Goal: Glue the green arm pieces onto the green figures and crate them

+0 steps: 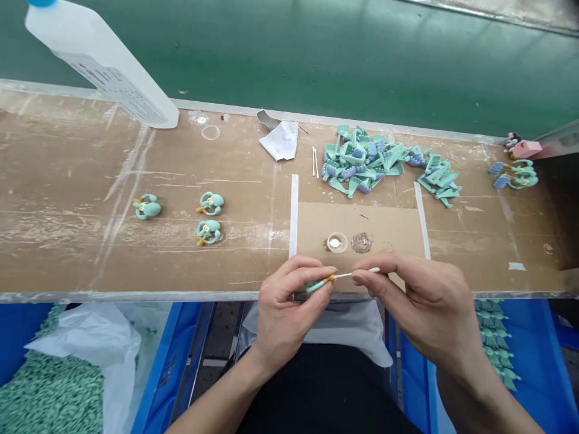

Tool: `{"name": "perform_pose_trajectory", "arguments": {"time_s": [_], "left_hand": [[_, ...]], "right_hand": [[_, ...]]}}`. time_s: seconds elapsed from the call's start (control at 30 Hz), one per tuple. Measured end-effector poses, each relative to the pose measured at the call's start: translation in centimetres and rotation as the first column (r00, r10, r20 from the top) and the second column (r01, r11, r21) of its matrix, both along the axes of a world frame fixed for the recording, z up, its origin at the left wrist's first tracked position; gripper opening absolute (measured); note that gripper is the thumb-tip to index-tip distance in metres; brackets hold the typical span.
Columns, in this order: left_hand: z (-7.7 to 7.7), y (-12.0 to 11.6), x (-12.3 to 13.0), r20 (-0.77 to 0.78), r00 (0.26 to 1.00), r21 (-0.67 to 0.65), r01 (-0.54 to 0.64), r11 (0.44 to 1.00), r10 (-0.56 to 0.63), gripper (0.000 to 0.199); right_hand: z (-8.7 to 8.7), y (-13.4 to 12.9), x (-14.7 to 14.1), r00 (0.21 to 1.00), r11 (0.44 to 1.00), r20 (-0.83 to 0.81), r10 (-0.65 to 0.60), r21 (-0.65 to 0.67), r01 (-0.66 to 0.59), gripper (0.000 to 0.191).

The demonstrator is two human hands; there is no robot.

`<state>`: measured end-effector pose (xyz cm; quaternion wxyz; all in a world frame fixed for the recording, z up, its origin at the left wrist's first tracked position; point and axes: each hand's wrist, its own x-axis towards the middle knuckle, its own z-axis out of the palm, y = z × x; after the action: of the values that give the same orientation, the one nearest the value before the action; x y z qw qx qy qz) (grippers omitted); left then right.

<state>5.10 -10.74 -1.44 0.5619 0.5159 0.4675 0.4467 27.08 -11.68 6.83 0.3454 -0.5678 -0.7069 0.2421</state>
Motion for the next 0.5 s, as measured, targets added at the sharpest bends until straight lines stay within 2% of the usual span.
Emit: {"name": "perform_pose_trajectory", "arguments": {"time_s": [0.1,0.17,0.43,0.5], "left_hand": [[-0.2,0.0,0.0,0.047,0.998,-0.060,0.046,0.997,-0.043,0.010],[-0.3,0.0,0.0,0.077,0.996,-0.086,0.059,0.995,-0.052,0.008],[0.5,-0.1,0.6,0.175,0.983,-0.144,0.076,0.987,-0.050,0.007],[0.6,-0.2,0.7,0.194,0.980,-0.150,0.080,0.985,-0.050,0.007]], "right_hand": [[0.4,0.7,0.5,0.994,0.993,0.005,0.108,-0.048,-0.107,0.017],[0.3,0.8,0.5,0.995,0.994,0.006,0.102,-0.037,-0.101,0.015],[-0.4,-0.5,0.0,0.992,0.994,-0.057,-0.108,0.027,0.110,0.020],[-0.5,-0.7,-0.1,0.990,0.991,-0.055,-0.127,0.035,0.129,0.020]]}}
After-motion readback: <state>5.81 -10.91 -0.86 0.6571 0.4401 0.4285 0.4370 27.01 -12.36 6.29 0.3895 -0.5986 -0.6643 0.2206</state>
